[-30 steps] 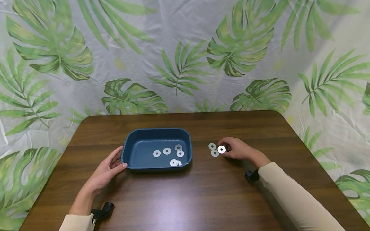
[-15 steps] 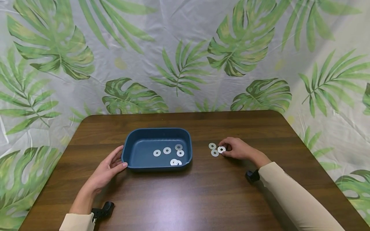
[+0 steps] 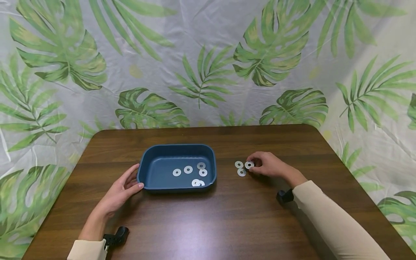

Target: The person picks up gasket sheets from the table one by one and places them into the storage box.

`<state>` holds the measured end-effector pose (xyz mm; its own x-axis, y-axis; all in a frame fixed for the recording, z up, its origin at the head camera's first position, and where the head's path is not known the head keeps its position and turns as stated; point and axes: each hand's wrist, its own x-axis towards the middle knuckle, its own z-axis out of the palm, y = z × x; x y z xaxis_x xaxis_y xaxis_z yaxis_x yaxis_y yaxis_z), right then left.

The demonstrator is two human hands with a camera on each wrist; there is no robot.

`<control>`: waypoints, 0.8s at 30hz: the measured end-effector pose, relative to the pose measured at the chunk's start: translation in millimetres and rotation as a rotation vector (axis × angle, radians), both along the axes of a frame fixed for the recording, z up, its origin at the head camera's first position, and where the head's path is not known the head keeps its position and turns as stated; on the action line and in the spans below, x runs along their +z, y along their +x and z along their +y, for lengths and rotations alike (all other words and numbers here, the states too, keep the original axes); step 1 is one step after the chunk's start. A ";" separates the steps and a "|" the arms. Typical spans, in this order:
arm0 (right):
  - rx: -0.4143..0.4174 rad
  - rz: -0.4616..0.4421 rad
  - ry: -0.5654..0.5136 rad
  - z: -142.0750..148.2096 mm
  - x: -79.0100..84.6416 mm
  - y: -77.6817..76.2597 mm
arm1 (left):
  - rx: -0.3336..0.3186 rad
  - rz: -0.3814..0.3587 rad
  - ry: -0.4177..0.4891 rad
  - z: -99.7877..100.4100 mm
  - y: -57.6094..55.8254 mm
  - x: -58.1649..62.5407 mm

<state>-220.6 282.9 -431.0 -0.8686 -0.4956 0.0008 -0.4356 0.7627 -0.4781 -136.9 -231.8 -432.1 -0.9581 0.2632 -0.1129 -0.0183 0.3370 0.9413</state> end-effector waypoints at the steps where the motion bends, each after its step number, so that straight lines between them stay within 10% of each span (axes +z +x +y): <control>1: -0.006 -0.006 -0.003 -1.0 3.9 0.4 | -0.001 -0.002 -0.001 0.0 -0.3 -0.2; 24: 0.134 0.104 -0.117 -44.6 72.1 0.1 | 0.004 -0.008 -0.003 -0.4 0.5 0.0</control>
